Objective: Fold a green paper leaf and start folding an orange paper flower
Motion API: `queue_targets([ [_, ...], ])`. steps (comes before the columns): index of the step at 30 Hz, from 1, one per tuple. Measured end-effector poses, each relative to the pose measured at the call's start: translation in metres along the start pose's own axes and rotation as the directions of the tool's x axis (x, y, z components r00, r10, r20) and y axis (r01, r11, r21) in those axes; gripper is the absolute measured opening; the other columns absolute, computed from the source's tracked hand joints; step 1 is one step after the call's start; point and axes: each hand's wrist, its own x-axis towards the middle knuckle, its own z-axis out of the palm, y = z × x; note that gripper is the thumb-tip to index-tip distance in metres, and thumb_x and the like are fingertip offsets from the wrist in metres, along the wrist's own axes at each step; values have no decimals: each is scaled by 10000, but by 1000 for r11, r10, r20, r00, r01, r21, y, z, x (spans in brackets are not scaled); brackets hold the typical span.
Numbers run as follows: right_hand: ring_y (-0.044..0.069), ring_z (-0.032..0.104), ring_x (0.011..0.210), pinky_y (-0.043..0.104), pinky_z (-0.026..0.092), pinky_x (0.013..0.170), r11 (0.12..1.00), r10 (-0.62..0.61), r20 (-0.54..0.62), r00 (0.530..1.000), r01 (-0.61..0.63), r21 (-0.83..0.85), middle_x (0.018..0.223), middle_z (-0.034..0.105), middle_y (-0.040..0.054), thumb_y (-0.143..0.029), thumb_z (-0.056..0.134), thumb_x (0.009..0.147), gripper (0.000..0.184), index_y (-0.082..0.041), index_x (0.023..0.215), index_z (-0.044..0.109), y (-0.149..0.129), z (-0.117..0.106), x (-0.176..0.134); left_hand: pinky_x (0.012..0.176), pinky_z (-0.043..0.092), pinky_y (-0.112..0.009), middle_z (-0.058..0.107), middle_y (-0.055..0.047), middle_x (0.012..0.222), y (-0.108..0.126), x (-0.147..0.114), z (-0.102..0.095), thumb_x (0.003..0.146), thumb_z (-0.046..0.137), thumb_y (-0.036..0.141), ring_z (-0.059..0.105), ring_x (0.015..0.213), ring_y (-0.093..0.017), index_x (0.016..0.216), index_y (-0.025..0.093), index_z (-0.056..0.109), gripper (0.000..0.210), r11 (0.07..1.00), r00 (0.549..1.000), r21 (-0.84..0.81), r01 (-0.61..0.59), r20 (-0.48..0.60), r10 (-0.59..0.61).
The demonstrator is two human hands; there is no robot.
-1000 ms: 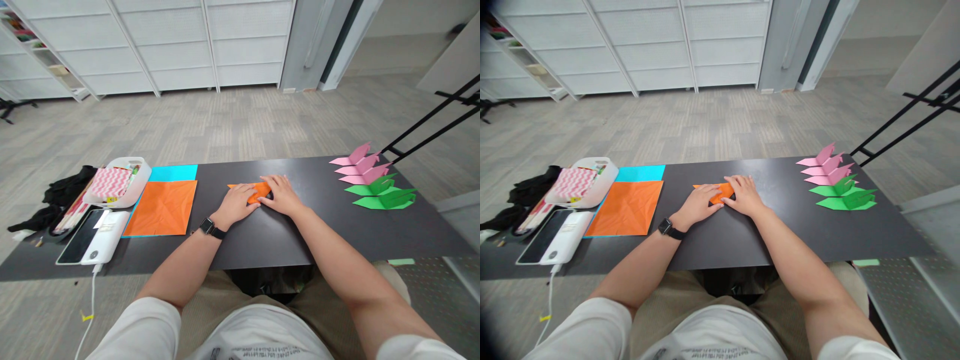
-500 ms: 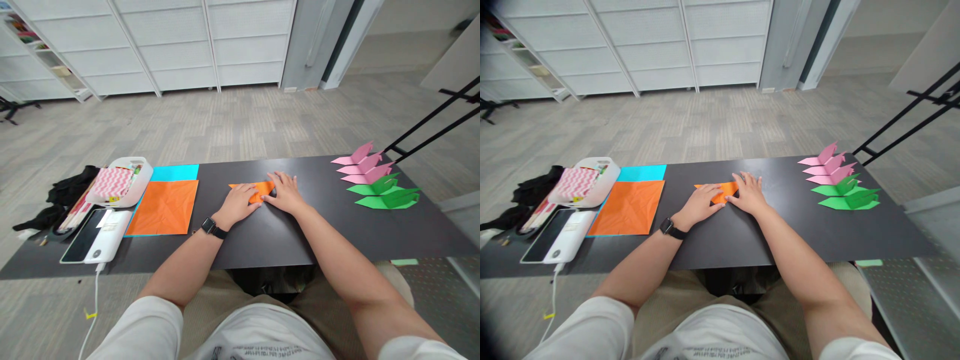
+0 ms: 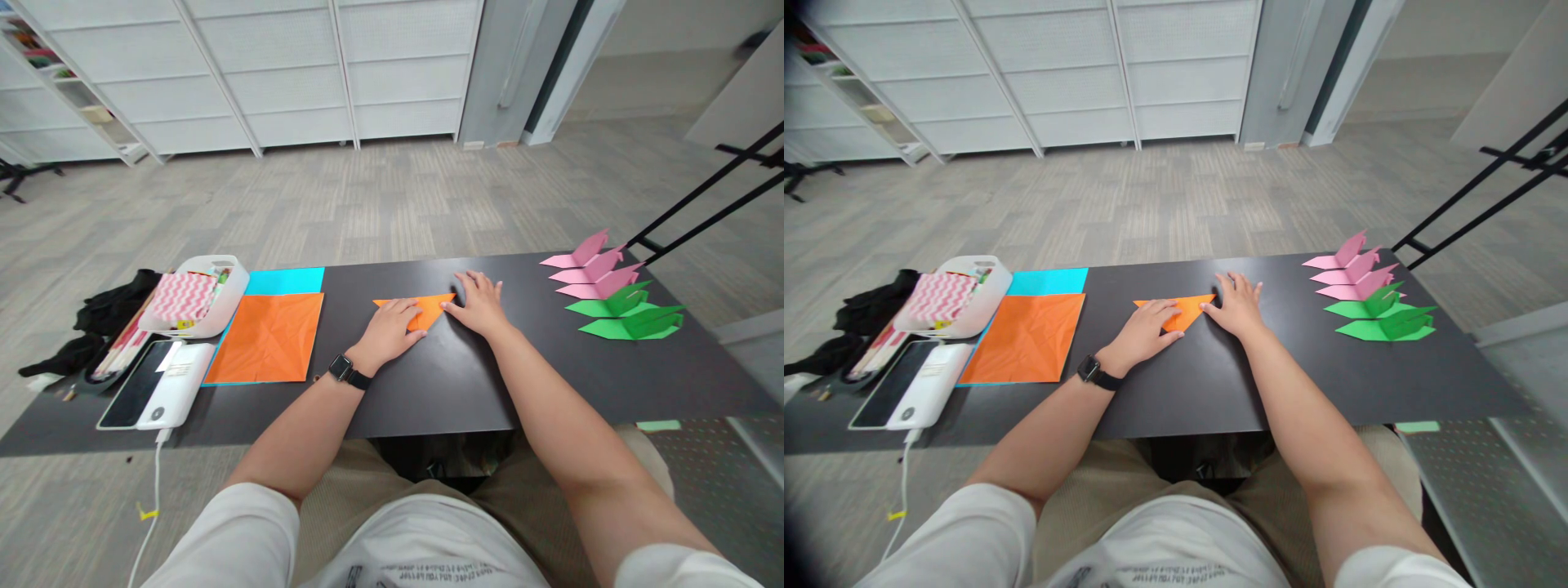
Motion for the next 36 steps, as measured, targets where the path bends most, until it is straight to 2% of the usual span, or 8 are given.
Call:
queue_targets([
  [12, 468, 375, 1540, 824, 132, 1238, 994, 113, -116, 987, -113, 10, 1626, 473, 251, -638, 645, 927, 773, -185, 1544, 537, 13, 5, 11, 1295, 395, -493, 618, -121, 1565, -2, 1, 2, 1008, 709, 434, 553, 1461, -307, 1377, 211, 698, 431, 1000, 1000, -13, -9, -6, 9],
  [19, 428, 480, 1449, 808, 190, 1234, 985, 171, -241, 955, -168, 31, 1520, 578, 242, -443, 578, 981, 549, -173, 1458, 590, 18, 4, 14, 1300, 393, -485, 619, -114, 1570, -2, 1, 2, 1005, 719, 415, 556, 1461, -305, 1373, 205, 702, 425, 1000, 1000, -13, -2, -4, 1],
  [23, 404, 559, 1370, 779, 266, 1231, 994, 87, -194, 977, -72, 86, 1448, 636, 194, -426, 579, 992, 495, -214, 1438, 620, 13, -1, 8, 1282, 415, -486, 633, -114, 1557, -2, 0, -1, 999, 728, 430, 571, 1445, -309, 1373, 199, 705, 440, 1000, 1000, -6, -16, 1, 16],
  [26, 399, 565, 1365, 799, 219, 1248, 997, -16, -135, 991, 27, 77, 1431, 642, 158, -485, 642, 971, 486, -260, 1401, 662, 5, -1, 3, 1272, 424, -489, 639, -117, 1547, -2, 0, -2, 987, 742, 426, 581, 1432, -308, 1372, 207, 708, 444, 1000, 1000, -2, -19, -10, 19],
  [30, 416, 561, 1354, 837, 213, 1224, 999, 35, -155, 987, -28, 47, 1403, 650, 157, -432, 643, 958, 438, -260, 1357, 700, 3, 1, 2, 1274, 419, -494, 627, -116, 1560, -5, 0, -2, 989, 733, 439, 569, 1448, -304, 1379, 226, 702, 445, 999, 999, -15, -35, -7, 35],
  [33, 398, 581, 1329, 752, 320, 1223, 997, 58, -200, 978, -45, 69, 1384, 666, 162, -336, 590, 956, 418, -234, 1343, 712, 6, -3, 4, 1279, 411, -503, 614, -121, 1572, -8, 0, -3, 987, 731, 445, 562, 1459, -305, 1378, 222, 694, 452, 998, 999, -28, -53, -1, 52],
  [34, 382, 593, 1317, 696, 375, 1214, 996, 23, -197, 980, -5, 92, 1372, 675, 161, -310, 576, 952, 414, -228, 1332, 719, 6, -6, 4, 1282, 408, -503, 612, -122, 1574, -8, -1, -4, 984, 733, 442, 562, 1459, -305, 1381, 219, 688, 458, 998, 998, -36, -61, -1, 61],
  [36, 340, 618, 1292, 585, 462, 1172, 977, -130, -141, 981, 151, 150, 1342, 698, 146, -275, 563, 944, 399, -234, 1300, 739, 5, -13, 2, 1283, 409, -502, 621, -128, 1559, -9, -1, -6, 978, 734, 424, 567, 1455, -304, 1399, 210, 664, 478, 995, 996, -58, -84, -5, 84],
])
